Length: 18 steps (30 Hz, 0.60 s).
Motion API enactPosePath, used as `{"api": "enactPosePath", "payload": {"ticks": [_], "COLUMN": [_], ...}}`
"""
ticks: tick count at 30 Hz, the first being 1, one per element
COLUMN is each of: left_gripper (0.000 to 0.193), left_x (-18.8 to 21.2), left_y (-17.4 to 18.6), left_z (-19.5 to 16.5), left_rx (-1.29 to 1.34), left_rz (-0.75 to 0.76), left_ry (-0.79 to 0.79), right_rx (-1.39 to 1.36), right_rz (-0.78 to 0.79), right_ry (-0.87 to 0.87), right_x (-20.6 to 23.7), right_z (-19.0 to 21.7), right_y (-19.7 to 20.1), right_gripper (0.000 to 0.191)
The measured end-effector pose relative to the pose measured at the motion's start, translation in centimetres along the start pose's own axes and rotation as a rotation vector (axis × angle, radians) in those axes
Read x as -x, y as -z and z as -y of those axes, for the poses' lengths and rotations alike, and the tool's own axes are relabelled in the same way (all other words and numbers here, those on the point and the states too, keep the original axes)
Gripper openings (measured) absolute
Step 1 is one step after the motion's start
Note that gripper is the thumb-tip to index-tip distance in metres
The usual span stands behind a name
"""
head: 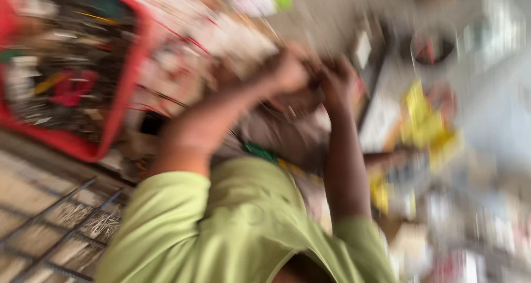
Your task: The person is repairing an electrical motor component, likely a ceiling fan motor. They use a hammer and a metal rod to adjust parts within the motor housing, then remove and reattach the outer casing.
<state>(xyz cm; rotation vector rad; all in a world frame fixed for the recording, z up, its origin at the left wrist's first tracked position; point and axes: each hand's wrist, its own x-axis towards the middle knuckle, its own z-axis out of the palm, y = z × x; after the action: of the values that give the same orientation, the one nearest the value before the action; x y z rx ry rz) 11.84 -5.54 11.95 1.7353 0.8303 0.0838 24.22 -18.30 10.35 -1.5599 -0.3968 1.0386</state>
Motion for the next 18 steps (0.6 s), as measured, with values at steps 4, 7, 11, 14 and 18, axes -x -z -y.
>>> {"api": "enactPosePath", "payload": {"ticks": [4,7,11,14,18], "left_gripper": [0.020,0.021,0.025,0.028,0.019], "left_x": [-2.7,-3.9,-4.6,-4.6,-4.3], "left_y": [0.0,0.7,0.9,0.4,-0.4], "left_z": [-1.9,-2.3,-2.3,-1.7,0.3], "left_rx": [-0.385,-0.499,-0.588,-0.618,-0.275], "left_rz": [0.041,0.078,0.088,0.152,-0.155], "left_ry": [0.018,-0.044,-0.086,-0.097,-0.256], "right_rx": [0.168,-0.015,-0.142,0.824,-0.049], "right_rz": [-0.072,-0.033,-0.054,-0.115,-0.047], "right_ry": [0.082,-0.019,-0.147,0.005,-0.210], "right_x": [-0.8,-1.0,-0.6,0.2,1.0], "right_z": [0.9,1.5,1.8,1.6,0.5], "right_y": [-0.5,-0.5,0.0,0.5,1.1], "right_gripper": [0.020,0.022,0.022,0.024,0.012]}}
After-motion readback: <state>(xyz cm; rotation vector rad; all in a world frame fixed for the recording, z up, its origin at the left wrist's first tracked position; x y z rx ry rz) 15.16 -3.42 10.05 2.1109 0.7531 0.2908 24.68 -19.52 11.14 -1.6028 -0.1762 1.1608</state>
